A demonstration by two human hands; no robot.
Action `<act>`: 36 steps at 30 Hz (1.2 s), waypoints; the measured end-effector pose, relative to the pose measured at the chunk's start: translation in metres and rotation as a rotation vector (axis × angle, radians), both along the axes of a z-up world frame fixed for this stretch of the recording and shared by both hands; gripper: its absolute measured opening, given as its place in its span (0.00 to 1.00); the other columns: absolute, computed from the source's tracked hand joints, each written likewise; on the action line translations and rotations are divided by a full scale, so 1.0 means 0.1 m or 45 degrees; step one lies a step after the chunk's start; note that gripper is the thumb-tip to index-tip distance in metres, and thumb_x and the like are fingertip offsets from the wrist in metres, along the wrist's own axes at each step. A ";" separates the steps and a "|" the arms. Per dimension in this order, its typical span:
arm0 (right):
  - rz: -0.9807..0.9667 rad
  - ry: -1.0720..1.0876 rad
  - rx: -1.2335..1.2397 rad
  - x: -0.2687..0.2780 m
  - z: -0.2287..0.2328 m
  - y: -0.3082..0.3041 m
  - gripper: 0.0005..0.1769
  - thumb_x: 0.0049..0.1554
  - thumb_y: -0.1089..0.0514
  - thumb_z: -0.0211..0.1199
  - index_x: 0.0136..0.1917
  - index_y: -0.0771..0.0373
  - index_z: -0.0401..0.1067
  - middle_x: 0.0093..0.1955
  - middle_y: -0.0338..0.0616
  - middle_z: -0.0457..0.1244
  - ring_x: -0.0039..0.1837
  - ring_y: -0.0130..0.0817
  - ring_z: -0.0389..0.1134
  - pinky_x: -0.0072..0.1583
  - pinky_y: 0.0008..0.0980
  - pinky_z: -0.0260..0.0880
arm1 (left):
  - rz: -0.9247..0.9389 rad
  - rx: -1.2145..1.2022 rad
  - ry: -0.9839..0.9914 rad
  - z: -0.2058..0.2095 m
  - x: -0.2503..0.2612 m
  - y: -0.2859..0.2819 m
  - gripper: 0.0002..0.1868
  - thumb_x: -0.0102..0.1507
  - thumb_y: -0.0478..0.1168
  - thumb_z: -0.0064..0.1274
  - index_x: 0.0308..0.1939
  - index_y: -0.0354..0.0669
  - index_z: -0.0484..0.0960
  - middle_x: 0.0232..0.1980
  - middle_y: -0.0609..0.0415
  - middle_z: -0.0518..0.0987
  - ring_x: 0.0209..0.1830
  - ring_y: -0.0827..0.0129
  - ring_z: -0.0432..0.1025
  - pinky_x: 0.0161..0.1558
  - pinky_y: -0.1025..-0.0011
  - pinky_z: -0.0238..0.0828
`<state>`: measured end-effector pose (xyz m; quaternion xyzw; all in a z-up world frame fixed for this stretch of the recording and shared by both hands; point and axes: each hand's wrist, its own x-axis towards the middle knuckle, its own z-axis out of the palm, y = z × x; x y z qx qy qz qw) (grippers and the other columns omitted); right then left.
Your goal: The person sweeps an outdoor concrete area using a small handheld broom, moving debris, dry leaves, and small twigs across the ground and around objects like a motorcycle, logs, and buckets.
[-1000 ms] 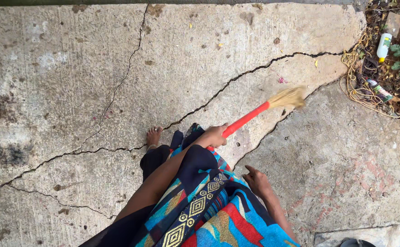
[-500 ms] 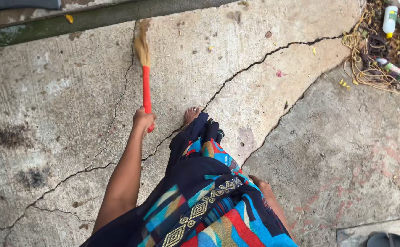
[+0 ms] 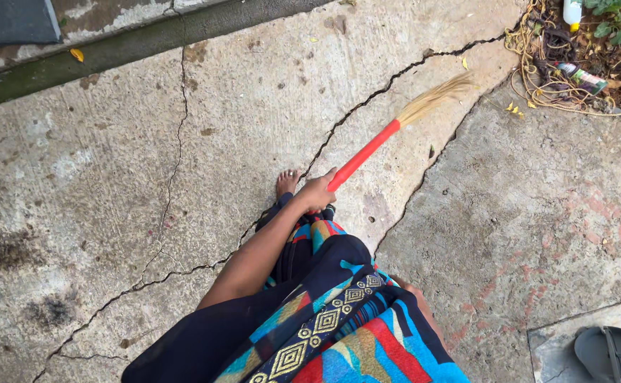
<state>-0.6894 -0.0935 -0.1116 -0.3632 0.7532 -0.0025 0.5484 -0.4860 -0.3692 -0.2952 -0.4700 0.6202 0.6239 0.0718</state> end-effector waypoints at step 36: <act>-0.291 0.077 -0.009 0.25 -0.15 0.76 0.34 0.52 0.51 0.64 0.70 0.62 0.66 0.50 0.57 0.72 0.55 0.50 0.76 0.55 0.44 0.74 | -0.862 -0.441 -0.500 0.82 1.09 -0.58 0.34 0.58 0.40 0.60 0.69 0.56 0.72 0.56 0.43 0.81 0.57 0.50 0.75 0.58 0.55 0.71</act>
